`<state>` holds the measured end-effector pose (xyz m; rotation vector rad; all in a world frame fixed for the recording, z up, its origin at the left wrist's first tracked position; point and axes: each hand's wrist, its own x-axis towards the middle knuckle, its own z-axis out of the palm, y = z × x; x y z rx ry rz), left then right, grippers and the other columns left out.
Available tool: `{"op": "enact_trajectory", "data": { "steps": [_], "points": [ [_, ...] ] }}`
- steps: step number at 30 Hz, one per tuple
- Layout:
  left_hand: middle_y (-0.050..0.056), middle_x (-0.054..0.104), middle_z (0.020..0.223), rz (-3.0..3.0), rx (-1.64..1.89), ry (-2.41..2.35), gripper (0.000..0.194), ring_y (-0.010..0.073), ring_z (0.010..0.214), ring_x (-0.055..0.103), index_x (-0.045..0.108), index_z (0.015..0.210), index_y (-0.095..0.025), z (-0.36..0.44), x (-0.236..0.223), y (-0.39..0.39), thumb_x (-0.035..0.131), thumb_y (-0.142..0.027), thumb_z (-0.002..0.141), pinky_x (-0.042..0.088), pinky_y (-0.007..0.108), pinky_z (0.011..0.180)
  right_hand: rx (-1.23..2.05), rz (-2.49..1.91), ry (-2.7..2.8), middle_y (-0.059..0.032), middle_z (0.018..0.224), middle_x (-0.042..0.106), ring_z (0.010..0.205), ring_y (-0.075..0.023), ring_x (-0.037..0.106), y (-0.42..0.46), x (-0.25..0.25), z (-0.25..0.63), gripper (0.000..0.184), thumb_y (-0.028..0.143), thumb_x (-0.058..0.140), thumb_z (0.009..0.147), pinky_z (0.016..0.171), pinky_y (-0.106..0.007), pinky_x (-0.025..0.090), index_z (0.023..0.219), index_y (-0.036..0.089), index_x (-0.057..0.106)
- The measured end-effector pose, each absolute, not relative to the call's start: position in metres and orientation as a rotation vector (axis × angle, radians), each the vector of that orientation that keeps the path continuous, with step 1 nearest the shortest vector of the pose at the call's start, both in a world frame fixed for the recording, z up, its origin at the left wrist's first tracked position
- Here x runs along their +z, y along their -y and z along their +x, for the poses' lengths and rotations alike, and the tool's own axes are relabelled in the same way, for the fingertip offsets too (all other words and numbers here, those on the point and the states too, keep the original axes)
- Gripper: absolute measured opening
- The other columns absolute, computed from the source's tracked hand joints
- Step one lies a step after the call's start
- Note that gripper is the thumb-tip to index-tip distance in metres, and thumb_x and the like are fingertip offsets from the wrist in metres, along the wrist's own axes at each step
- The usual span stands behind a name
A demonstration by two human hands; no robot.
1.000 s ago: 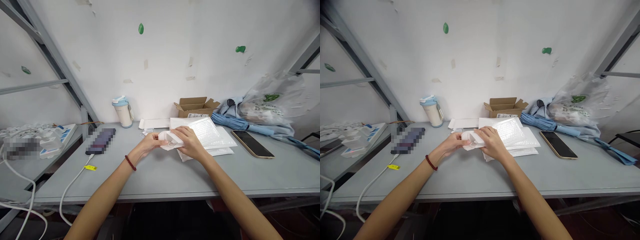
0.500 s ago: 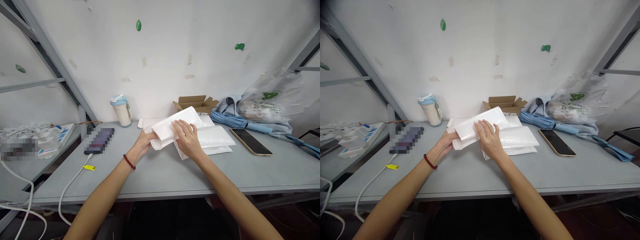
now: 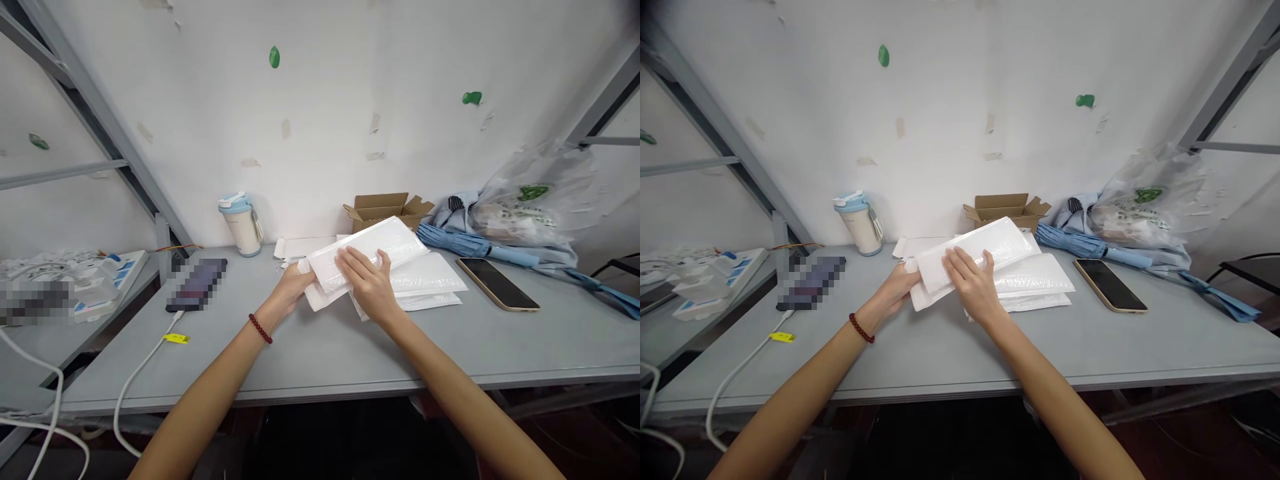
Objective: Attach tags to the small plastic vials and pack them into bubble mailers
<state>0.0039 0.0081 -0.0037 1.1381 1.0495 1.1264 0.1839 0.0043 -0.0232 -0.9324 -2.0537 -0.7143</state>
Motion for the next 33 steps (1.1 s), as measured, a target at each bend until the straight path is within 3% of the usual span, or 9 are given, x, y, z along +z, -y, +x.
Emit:
{"op": "enact_trajectory", "data": {
  "steps": [3,8,12,17,21,25,29,33],
  "points": [
    [0.007,0.069,0.087,1.132,1.106,-0.979,0.033,0.0176,0.075,0.063,0.067,0.092,-0.014,-0.001,-0.005,-0.011,0.074,-0.036,0.067,0.05,0.029,0.066,-0.707,-1.03,1.992,-0.0089,0.123,0.062,0.119,-0.0204,0.052,-0.008,-0.021,0.189,0.052,-0.006,0.03,0.081,0.103,-0.049,0.013,0.116,0.02,0.057],
    [0.004,0.063,0.068,1.17,1.096,-0.997,0.033,0.0118,0.057,0.056,0.064,0.074,-0.013,-0.003,-0.007,-0.013,0.069,-0.045,0.072,0.044,0.025,0.052,-0.671,-1.038,2.028,-0.0098,0.115,0.066,0.116,-0.0222,0.053,-0.008,-0.019,0.192,0.04,0.001,0.039,0.084,0.101,-0.047,0.016,0.115,0.018,0.057],
    [0.002,0.059,0.06,1.193,1.116,-1.037,0.038,0.0121,0.053,0.054,0.061,0.067,-0.013,0.001,-0.007,-0.011,0.064,-0.051,0.074,0.043,0.025,0.052,-0.687,-0.915,2.104,-0.0071,0.111,0.068,0.114,-0.0194,0.055,-0.006,-0.021,0.187,0.033,0.003,0.037,0.089,0.101,-0.045,0.017,0.107,0.02,0.059],
    [0.005,0.062,0.063,1.131,1.203,-0.987,0.047,0.0136,0.055,0.058,0.062,0.073,-0.012,0.002,0.0,-0.009,0.052,-0.058,0.08,0.046,0.026,0.053,-0.719,-0.879,2.127,-0.0068,0.106,0.07,0.11,-0.0191,0.057,-0.008,-0.023,0.185,0.027,0.003,0.042,0.088,0.102,-0.045,0.016,0.101,0.018,0.06],
    [0.007,0.065,0.08,1.251,1.232,-0.976,0.034,0.0144,0.065,0.062,0.065,0.092,-0.014,0.0,0.002,-0.008,0.059,-0.044,0.079,0.048,0.025,0.055,-0.753,-0.86,2.094,-0.0061,0.102,0.071,0.108,-0.0186,0.059,-0.009,-0.021,0.188,0.021,0.005,0.045,0.088,0.102,-0.044,0.017,0.097,0.017,0.059],
    [0.006,0.061,0.098,1.757,1.302,-1.089,0.023,0.0135,0.075,0.06,0.068,0.098,-0.02,0.004,-0.007,-0.007,0.06,-0.026,0.078,0.05,0.024,0.058,-0.792,-0.839,2.025,-0.0041,0.096,0.072,0.105,-0.0171,0.06,-0.008,-0.018,0.189,0.02,0.006,0.044,0.088,0.102,-0.042,0.018,0.09,0.018,0.06],
    [0.007,0.054,0.104,2.149,1.465,-1.061,0.026,0.0146,0.09,0.056,0.066,0.106,-0.024,0.013,-0.018,-0.005,0.055,-0.022,0.083,0.053,0.023,0.064,-0.841,-0.824,1.932,0.0001,0.088,0.073,0.101,-0.0149,0.063,-0.005,-0.013,0.189,0.02,0.006,0.045,0.087,0.101,-0.039,0.019,0.084,0.019,0.06],
    [0.009,0.051,0.114,2.187,1.629,-1.005,0.022,0.016,0.097,0.055,0.066,0.103,-0.022,0.02,-0.018,0.0,0.052,-0.021,0.086,0.055,0.024,0.065,-0.897,-0.716,1.864,0.003,0.082,0.072,0.1,-0.0146,0.063,0.002,-0.007,0.19,0.019,0.009,0.047,0.087,0.101,-0.04,0.019,0.077,0.02,0.059]
  ]
}}
